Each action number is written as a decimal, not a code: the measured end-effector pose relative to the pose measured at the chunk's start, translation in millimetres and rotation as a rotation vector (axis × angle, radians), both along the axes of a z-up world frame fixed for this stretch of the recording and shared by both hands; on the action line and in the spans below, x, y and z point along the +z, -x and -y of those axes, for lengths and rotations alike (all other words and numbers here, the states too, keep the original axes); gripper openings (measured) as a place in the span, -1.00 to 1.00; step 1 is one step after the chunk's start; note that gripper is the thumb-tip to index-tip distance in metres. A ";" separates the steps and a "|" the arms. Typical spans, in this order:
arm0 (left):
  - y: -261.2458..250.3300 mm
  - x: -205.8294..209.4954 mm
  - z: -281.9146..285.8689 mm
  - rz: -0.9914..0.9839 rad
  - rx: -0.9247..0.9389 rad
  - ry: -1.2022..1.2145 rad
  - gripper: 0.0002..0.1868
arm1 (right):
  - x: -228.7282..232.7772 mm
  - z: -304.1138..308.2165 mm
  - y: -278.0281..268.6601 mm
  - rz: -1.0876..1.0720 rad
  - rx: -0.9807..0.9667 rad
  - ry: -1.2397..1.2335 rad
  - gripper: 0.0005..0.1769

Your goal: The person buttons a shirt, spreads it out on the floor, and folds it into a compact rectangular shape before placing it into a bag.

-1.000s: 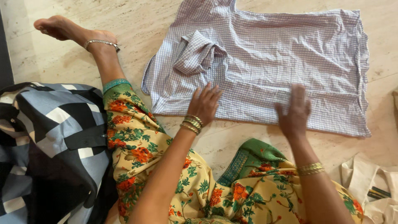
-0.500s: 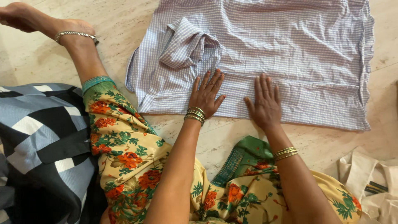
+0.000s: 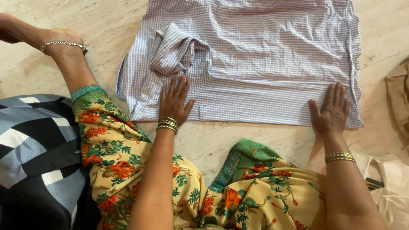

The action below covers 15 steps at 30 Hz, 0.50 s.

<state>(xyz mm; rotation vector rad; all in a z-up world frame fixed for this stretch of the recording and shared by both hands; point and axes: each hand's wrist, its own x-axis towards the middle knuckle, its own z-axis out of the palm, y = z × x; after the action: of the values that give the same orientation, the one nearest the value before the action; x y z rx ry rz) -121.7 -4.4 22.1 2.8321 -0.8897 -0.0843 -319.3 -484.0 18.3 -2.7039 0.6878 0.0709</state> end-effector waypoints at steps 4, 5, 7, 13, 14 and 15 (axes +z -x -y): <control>-5.2 10.1 -53.3 -0.021 0.086 0.016 -0.24 | 2.2 19.0 10.3 -0.005 -0.074 0.015 0.07; -5.7 11.8 -62.5 0.007 0.102 0.042 -0.23 | 3.1 19.9 9.7 -0.007 -0.069 0.011 0.07; -4.4 13.0 -72.8 0.007 0.141 0.007 -0.24 | 6.7 21.8 10.4 -0.054 -0.098 -0.018 0.06; -2.1 15.4 -74.1 0.036 0.196 -0.012 -0.25 | 5.8 21.2 12.5 -0.075 -0.106 -0.009 0.05; -2.3 15.5 -72.8 0.034 0.190 -0.006 -0.25 | 4.1 25.0 13.0 -0.071 -0.096 -0.005 0.05; -3.2 15.9 -73.0 0.038 0.201 -0.002 -0.25 | 0.1 27.0 12.2 -0.081 -0.091 0.003 0.05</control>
<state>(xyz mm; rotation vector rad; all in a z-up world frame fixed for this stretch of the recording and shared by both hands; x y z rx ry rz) -118.5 68.6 38.0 2.9157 -0.6076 -0.0055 -331.6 -511.0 18.4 -2.6806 0.8350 0.1577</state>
